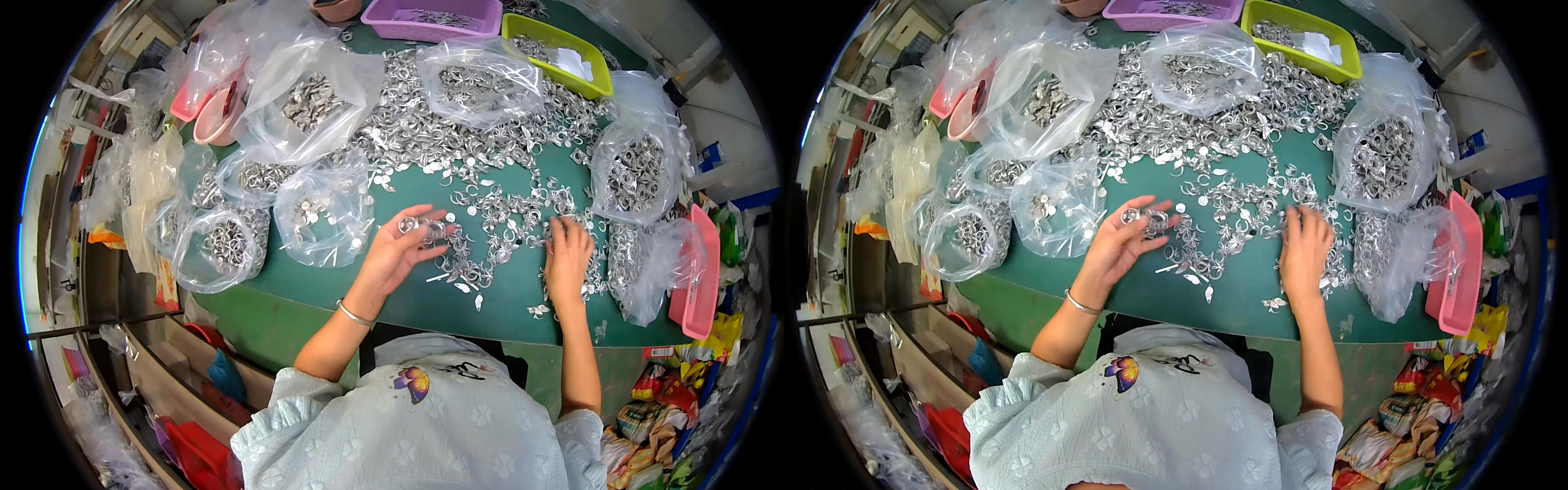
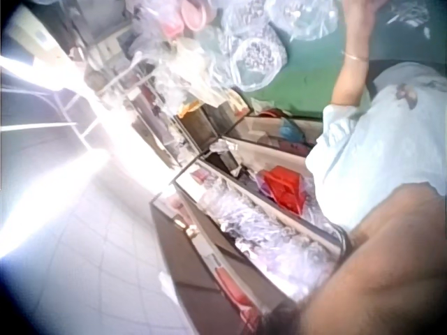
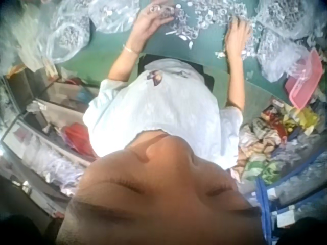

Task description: The person repeatedly picks up small silver metal rings and decorative charms from a green table, links them together by hand, and places the assembled pieces back onto the table. The workspace contains numerous plastic bags and trays filled with similar components.

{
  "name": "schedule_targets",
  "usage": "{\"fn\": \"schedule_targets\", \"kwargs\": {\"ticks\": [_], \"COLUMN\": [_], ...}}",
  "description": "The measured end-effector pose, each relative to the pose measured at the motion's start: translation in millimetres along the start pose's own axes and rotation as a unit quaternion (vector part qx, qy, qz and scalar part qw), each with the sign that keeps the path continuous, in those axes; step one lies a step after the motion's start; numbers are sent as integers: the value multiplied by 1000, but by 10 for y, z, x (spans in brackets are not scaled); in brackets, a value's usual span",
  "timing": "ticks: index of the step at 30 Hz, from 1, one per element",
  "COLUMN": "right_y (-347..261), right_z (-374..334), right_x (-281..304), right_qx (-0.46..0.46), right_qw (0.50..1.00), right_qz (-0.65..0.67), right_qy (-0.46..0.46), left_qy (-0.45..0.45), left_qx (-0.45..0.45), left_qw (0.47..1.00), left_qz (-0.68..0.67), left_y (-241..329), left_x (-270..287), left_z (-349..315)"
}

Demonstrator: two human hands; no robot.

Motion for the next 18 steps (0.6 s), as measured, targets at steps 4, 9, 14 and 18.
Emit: {"fn": "schedule_targets", "kwargs": {"ticks": [4,9,14,18], "right_y": [-440,-1163,-941,-741], "right_z": [150,229,251,251], "right_x": [100,-237,-393,-215], "right_qx": [-8,0,-14,-131], "right_qw": [981,964,968,926], "right_qz": [194,266,248,353], "right_qy": [2,-29,-38,-17], "left_qy": [38,91,96,51], "left_qx": [-32,-101,-186,19], "left_qw": [994,982,968,994], "left_qz": [100,130,140,91], "left_y": [-17,-48,155,-126], "left_x": [206,254,240,372], "left_z": [4,-49,-199,-184]}}
Point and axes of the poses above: each hand's wrist, its own z-axis towards the middle knuckle, its own x-axis out of the back of the hand, y = z × x, the point moved 8 cm from there along z, towards the middle knuckle, and after that the axes turned 12 degrees about y, right-handed, at the moved point
